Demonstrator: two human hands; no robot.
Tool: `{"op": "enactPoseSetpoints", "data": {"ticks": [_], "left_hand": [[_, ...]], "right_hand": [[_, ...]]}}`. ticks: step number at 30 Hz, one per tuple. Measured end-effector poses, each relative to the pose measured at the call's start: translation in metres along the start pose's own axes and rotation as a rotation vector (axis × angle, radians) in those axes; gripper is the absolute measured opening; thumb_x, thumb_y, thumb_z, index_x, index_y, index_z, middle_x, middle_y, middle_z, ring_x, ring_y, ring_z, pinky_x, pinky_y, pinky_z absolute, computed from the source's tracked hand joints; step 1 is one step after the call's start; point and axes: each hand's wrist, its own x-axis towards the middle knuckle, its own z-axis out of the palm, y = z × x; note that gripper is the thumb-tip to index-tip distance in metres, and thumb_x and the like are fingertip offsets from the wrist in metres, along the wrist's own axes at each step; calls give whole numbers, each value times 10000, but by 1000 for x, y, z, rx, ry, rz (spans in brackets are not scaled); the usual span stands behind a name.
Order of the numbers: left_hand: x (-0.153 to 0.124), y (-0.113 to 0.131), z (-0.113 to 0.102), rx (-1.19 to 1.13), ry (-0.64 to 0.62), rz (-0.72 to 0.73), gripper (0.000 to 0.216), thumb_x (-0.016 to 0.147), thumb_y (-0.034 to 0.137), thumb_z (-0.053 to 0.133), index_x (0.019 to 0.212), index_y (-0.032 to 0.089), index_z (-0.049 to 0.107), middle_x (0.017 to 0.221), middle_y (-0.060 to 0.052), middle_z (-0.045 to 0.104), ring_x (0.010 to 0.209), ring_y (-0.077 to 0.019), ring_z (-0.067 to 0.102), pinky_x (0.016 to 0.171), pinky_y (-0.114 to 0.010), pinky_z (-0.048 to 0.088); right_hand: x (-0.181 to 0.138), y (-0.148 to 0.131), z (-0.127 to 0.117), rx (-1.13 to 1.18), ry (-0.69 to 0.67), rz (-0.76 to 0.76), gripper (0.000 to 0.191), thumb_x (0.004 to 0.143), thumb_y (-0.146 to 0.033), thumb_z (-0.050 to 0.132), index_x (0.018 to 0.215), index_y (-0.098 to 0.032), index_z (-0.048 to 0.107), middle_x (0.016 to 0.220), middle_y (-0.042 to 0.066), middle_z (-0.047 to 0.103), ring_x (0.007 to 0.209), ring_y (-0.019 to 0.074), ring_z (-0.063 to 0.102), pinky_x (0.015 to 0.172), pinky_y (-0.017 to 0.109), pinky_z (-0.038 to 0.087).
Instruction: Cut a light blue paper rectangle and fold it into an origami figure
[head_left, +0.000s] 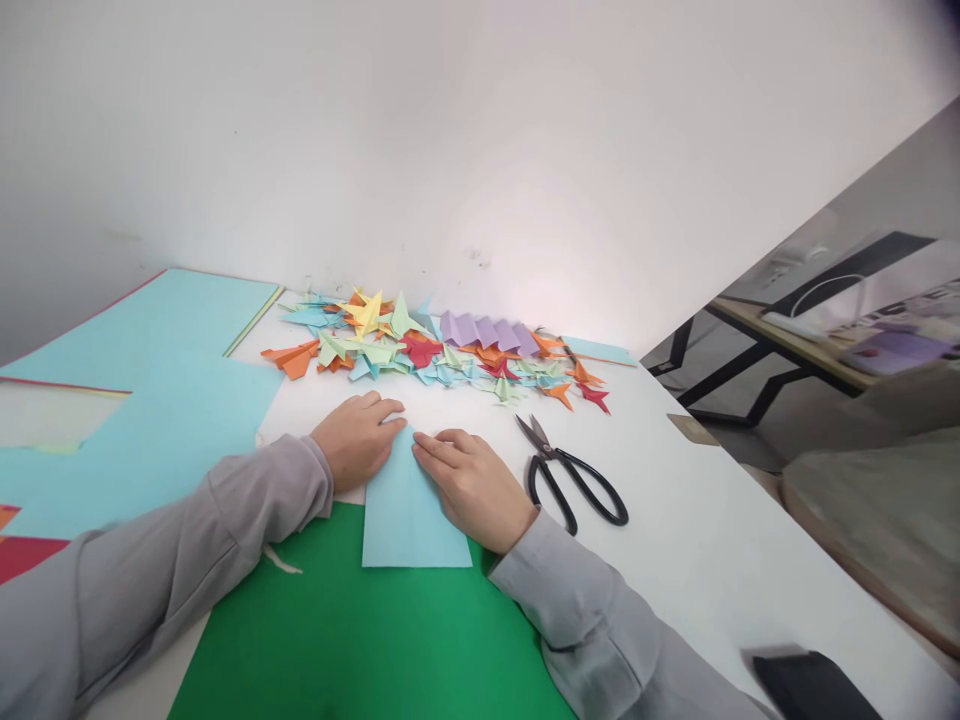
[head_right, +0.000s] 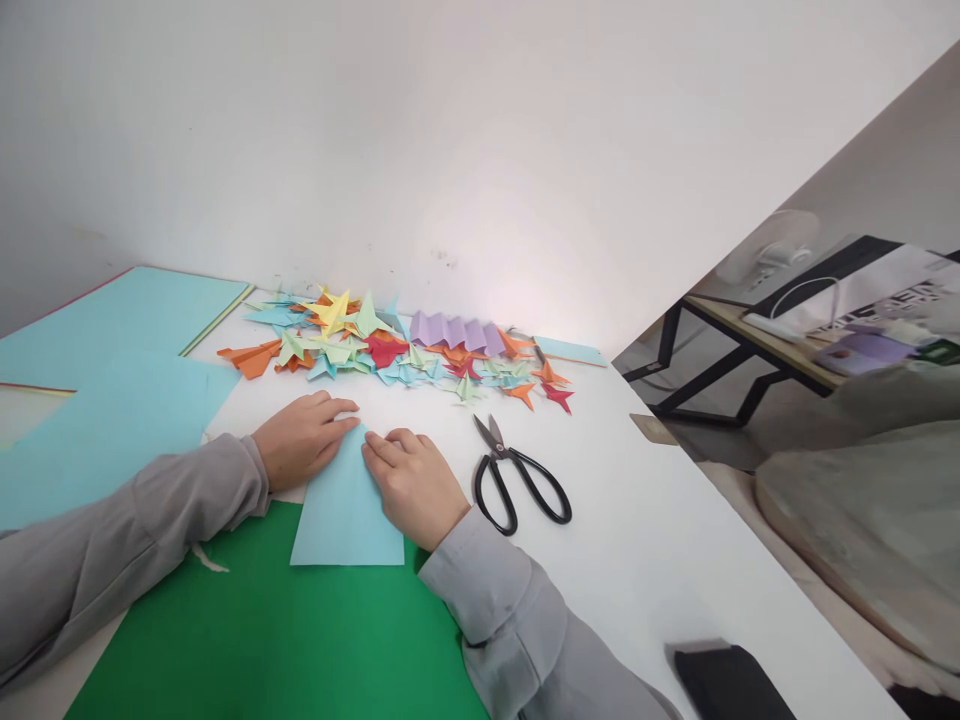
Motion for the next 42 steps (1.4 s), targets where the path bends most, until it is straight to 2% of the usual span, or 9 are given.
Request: {"op": "enactPoseSetpoints", "data": {"ticks": [6,10,13,15,17,19,22,27,42], "left_hand": [[-3,2,-8,-108,70,-311,295,790,379,505,857,110,606,962,-134,609,894,-259,515,773,-425,436],[-6,6,-5,-232,101,-447,263,743,354,556,905,148,570,913,-87,629,893,-249,546,766,-419,452],[-9,12,-3,-265,163,-479,303,722,295,561,990,155,548,950,-84,633,890,-247,565,770,-419,466],[-10,18,-5,-230,217,-437,336,722,247,546,1043,148,535,1024,-106,619,952,-259,558,809,-433,457],[-11,25,-9,-150,237,-312,332,746,216,517,1067,136,543,1162,-132,566,1089,-282,495,900,-462,405],[-11,31,-13,-100,176,-133,312,790,217,472,1076,135,563,1223,-122,541,1150,-279,454,963,-464,354],[-10,37,-13,-82,64,-4,381,827,241,423,1156,80,529,1202,-142,563,1133,-275,473,967,-444,362],[-10,34,-6,-75,-39,4,424,851,263,381,1179,30,517,1202,-168,565,1110,-280,493,923,-434,411],[-10,33,-9,-31,-78,29,396,858,268,399,1155,51,546,1209,-148,570,1121,-278,486,902,-431,421]], "right_hand": [[0,-1,-1,-15,-16,4,382,775,-26,453,1131,-94,575,1197,98,591,940,241,499,709,384,473],[0,-1,-1,-40,-15,10,362,794,-44,452,1127,-110,578,1190,104,593,935,238,505,693,375,467],[1,-1,-2,-40,-19,13,357,794,-50,463,1128,-110,574,1189,112,590,941,235,506,686,373,464],[1,-1,-3,-35,-21,13,357,790,-50,466,1125,-111,573,1187,114,589,943,233,505,682,372,461],[1,-2,-3,-34,-14,13,345,799,-56,459,1118,-114,576,1187,110,588,937,231,503,685,369,457],[1,-2,-3,-29,-12,17,331,814,-73,453,1119,-115,575,1181,104,591,934,229,499,698,365,453],[1,-2,-3,-6,-23,27,330,826,-96,458,1139,-104,562,1130,102,613,941,232,493,720,365,451],[0,-2,-2,22,-20,33,347,827,-97,465,1164,-96,546,1109,99,623,952,237,483,741,374,451],[-4,2,7,142,86,75,297,830,-129,470,1093,-161,605,1141,69,629,960,223,503,781,362,404]]}}
